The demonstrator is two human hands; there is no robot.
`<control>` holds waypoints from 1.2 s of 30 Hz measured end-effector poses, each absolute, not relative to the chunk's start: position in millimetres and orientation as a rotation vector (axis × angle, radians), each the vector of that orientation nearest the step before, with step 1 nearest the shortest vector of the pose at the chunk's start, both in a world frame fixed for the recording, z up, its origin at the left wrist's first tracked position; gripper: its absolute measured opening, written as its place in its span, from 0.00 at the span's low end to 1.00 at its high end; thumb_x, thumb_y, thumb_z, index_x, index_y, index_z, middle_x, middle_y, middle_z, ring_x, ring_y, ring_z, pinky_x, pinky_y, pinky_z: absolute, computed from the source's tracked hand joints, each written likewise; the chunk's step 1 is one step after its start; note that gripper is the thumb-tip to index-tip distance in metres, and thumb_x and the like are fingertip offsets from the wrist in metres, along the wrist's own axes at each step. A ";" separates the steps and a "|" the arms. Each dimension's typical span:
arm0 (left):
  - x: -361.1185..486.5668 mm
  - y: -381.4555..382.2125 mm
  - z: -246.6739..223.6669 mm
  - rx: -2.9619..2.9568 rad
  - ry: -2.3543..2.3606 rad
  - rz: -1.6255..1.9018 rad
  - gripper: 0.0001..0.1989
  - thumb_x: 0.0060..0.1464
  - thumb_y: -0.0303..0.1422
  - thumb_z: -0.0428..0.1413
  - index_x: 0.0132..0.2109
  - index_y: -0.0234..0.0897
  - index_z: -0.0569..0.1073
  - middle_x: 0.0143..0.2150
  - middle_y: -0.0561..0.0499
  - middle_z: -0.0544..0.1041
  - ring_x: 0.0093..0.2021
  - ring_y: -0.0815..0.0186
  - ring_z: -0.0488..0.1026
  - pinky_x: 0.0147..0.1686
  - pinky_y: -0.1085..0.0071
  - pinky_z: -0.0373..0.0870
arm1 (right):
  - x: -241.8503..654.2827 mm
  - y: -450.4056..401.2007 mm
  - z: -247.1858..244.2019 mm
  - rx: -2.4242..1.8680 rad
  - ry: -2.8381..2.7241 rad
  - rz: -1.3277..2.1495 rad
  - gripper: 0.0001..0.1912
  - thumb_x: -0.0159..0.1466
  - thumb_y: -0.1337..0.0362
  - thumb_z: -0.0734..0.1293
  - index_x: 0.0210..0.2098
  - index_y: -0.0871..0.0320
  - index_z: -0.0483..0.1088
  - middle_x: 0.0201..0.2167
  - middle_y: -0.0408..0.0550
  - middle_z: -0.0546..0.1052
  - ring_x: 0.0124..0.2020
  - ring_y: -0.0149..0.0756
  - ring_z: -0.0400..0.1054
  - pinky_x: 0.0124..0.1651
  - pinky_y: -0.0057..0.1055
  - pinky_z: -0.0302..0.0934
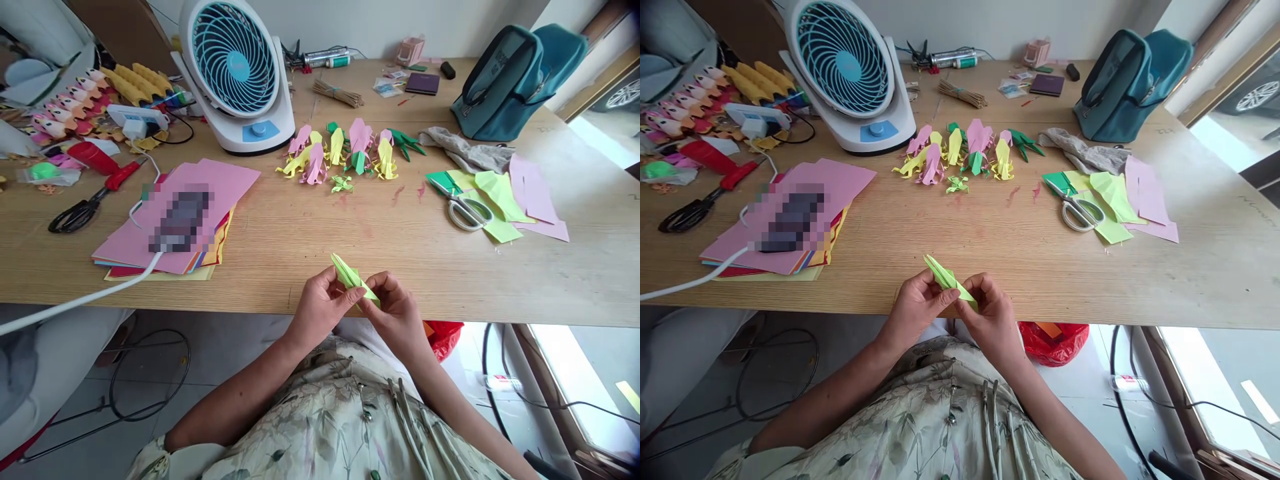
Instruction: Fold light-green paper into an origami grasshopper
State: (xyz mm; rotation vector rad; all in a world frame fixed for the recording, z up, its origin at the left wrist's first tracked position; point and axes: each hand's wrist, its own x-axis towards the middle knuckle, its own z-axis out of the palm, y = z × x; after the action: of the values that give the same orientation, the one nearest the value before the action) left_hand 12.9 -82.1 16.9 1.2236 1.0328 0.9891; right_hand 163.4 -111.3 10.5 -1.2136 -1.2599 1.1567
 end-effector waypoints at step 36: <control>7.9 -71.2 43.3 1.446 1.023 0.883 0.23 0.49 0.44 0.65 0.22 0.35 0.63 0.24 0.57 0.60 0.26 0.73 0.57 0.25 0.76 0.55 | 175.8 -107.7 16.8 -1.095 -1.352 1.531 0.17 0.59 0.49 0.72 0.27 0.57 0.74 0.22 0.42 0.70 0.26 0.33 0.62 0.30 0.30 0.58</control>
State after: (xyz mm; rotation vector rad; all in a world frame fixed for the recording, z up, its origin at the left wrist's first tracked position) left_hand 7.9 -71.2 43.3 1.4463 1.0229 0.8825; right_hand 175.8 -107.7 16.8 -1.0954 -1.3523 1.5313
